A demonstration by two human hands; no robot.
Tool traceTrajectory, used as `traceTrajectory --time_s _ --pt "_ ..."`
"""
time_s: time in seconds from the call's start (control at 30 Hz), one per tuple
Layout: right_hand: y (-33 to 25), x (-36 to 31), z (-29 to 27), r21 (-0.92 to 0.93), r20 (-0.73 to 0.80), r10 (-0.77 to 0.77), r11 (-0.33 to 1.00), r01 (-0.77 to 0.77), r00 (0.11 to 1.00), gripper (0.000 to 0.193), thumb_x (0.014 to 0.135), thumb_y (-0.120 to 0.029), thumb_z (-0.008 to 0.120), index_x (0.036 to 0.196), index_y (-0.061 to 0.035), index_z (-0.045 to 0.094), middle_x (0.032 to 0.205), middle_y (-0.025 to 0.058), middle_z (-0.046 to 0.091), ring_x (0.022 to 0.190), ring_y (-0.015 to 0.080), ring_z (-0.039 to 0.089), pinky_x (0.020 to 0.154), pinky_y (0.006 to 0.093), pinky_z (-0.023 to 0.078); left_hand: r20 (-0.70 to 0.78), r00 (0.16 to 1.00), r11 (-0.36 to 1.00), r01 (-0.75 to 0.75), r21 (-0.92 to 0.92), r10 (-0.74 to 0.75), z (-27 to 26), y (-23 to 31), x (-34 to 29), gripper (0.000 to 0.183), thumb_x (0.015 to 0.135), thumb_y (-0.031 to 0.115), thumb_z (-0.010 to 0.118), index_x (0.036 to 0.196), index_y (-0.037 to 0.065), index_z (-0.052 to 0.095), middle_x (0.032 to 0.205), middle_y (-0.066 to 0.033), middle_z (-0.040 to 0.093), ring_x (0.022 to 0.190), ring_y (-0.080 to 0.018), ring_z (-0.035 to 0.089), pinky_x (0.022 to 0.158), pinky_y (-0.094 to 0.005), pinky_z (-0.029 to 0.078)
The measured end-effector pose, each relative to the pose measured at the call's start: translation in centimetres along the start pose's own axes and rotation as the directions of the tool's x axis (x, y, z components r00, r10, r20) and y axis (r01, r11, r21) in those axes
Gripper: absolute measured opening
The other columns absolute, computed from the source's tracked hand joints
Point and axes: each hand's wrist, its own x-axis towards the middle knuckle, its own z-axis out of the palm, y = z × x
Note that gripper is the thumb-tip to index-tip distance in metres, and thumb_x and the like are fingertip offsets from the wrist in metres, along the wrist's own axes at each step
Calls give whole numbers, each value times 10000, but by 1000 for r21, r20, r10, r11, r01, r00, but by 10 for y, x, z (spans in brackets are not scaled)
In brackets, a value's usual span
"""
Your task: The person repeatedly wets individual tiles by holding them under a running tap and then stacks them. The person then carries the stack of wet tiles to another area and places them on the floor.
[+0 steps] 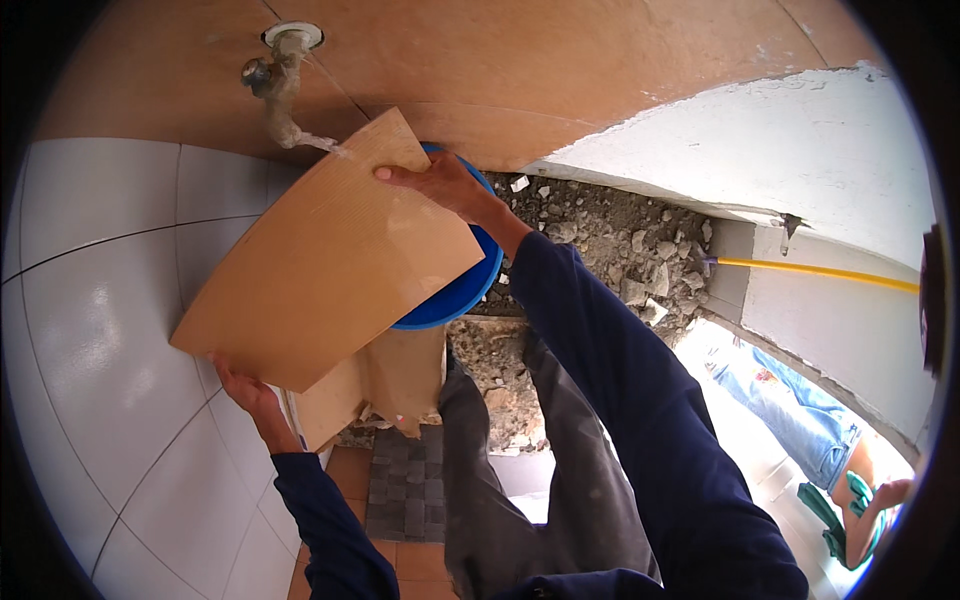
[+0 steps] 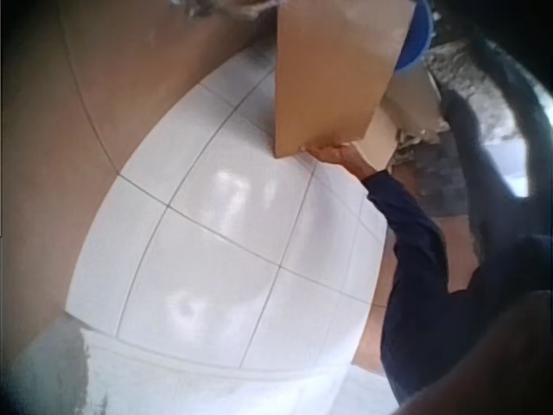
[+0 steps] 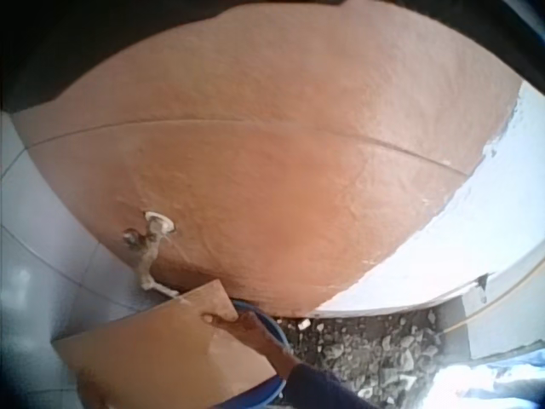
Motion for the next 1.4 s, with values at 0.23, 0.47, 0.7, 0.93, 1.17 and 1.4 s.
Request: traceTrajectory --time_s 0.23,0.47,0.7,0.93,1.17,1.4 --pt "-17 15 26 -136 166 -8 990 31 986 745 659 -600 777 1078 9 684 990 161 689 953 264 650 816 348 497 -91 996 1000 -11 -23 9 -52 8 -37 608 968 503 455 1397 75 406 1379 -53 495 1241 -183 470 1020 -329 369" --pt "-23 16 36 -199 202 35 980 6 979 916 643 -758 662 1126 21 659 1159 240 619 1113 342 573 925 432 434 -144 989 997 13 -82 -25 -59 9 -69 584 945 509 505 1351 91 467 1327 -32 540 1175 -150 512 919 -290 419" --pt "-28 -4 9 -212 181 43 977 -4 982 888 704 -723 649 1197 15 621 1196 224 606 1147 326 554 956 425 418 -156 986 994 43 -100 -59 -37 2 -62 569 942 519 499 1328 100 496 1279 -25 572 1148 -161 532 891 -309 432" --pt "-41 -11 -4 -232 91 -53 970 72 994 813 723 -668 684 1177 4 627 1068 179 664 1015 301 622 871 386 483 -12 998 961 61 -269 -67 -35 -26 -37 512 975 460 460 1325 86 485 1285 -56 561 1170 -199 520 978 -346 415" --pt "-25 -90 -69 -4 101 -45 999 46 994 712 875 -463 659 1314 61 461 1251 144 574 1183 218 520 1003 352 424 116 991 957 102 -273 -72 30 -12 -9 480 964 374 490 1323 56 471 1287 -79 552 1177 -229 512 984 -382 417" --pt "12 -122 -131 265 -143 3 964 35 990 637 889 -417 661 1312 27 488 1259 106 575 1179 168 517 1012 344 409 320 942 985 141 -96 -103 134 -30 42 500 953 372 536 1333 56 461 1329 -58 525 1219 -213 477 1040 -363 351"
